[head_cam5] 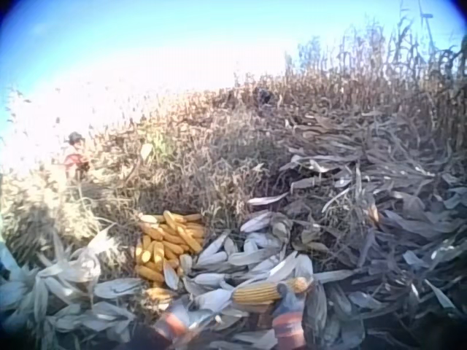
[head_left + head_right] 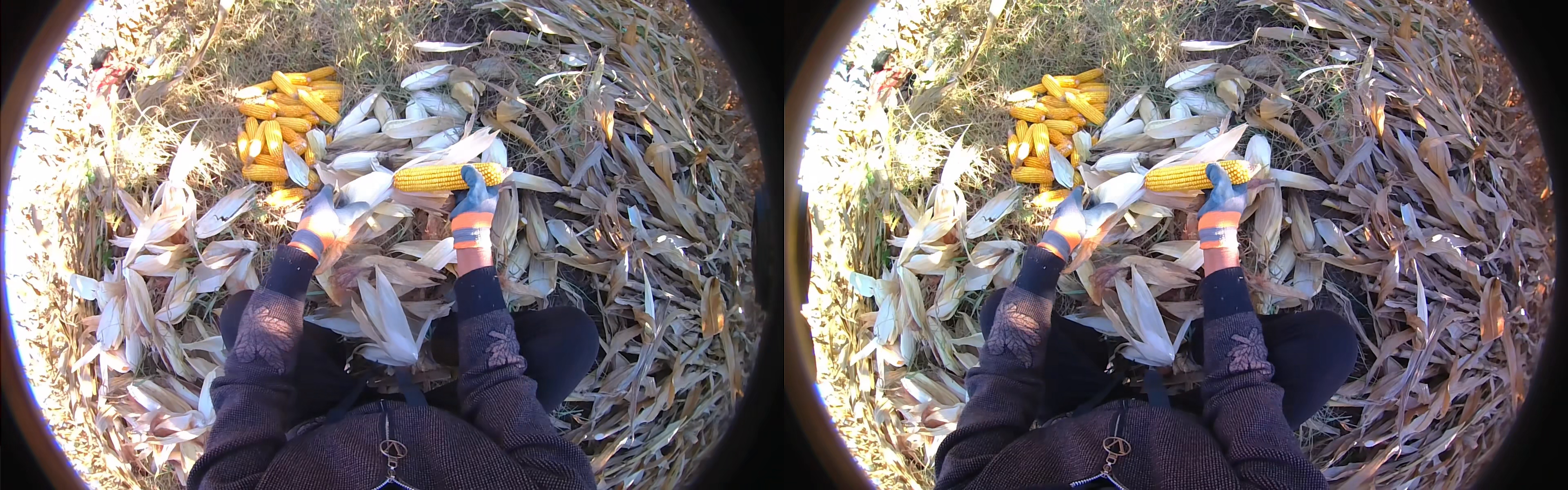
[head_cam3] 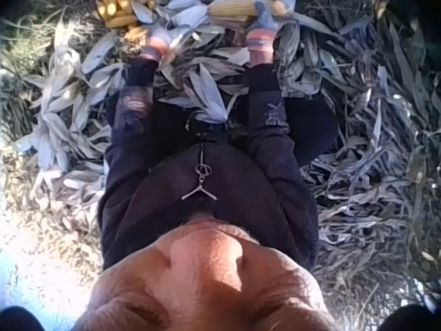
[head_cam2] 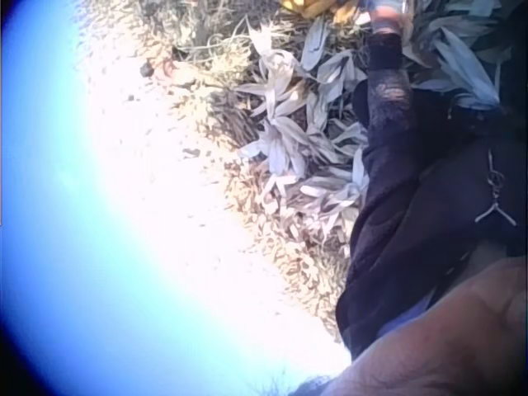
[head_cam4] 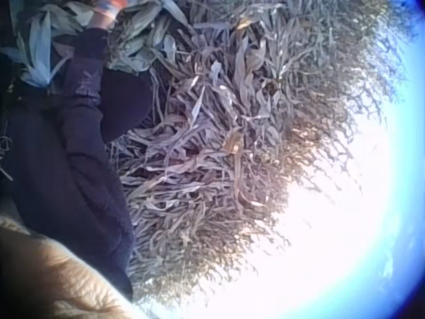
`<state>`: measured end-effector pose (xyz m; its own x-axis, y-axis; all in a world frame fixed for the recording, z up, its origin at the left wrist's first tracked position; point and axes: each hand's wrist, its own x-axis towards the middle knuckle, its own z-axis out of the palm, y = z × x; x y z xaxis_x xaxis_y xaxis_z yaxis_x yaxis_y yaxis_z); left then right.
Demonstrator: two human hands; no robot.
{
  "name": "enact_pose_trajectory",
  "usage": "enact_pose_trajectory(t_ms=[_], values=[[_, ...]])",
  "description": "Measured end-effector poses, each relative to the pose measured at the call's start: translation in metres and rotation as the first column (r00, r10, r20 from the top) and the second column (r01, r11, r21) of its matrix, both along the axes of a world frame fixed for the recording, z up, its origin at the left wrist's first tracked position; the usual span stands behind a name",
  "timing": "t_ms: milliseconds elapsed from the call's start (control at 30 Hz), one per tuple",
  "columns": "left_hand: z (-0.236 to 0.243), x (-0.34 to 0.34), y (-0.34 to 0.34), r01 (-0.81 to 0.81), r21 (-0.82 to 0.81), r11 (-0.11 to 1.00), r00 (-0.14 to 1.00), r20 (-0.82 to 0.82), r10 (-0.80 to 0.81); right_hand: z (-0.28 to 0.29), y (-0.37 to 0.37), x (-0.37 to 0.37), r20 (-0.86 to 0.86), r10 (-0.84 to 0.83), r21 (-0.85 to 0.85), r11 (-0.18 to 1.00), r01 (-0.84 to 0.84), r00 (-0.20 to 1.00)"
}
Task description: The person sits on the ground in a cornfield and shucks corn cobs by hand, removing the husks and placing the cleaned cobs into a growing pile. The person handles each cob individually, peeling away the dried husks and silk.
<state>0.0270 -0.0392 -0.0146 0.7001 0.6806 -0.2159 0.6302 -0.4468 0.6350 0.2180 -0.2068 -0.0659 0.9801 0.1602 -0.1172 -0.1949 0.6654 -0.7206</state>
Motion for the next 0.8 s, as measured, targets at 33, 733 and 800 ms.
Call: enact_pose_trajectory(t_ms=[33,733,800], values=[[-0.011,0.000,0.002,0.036,0.008,0.999,0.999,0.006,-0.036,0.000,-0.002,0.000,0.046,0.022,-0.034,0.999,-0.020,0.999],[-0.064,0.008,-0.029,0.260,0.208,0.943,0.951,0.116,-0.288,0.037,0.016,-0.049,0.072,0.264,-0.036,0.964,-0.262,0.962],[-0.061,0.007,-0.030,0.283,0.128,0.951,0.953,0.076,-0.294,0.043,0.015,-0.051,0.040,0.253,0.002,0.968,-0.253,0.967]])
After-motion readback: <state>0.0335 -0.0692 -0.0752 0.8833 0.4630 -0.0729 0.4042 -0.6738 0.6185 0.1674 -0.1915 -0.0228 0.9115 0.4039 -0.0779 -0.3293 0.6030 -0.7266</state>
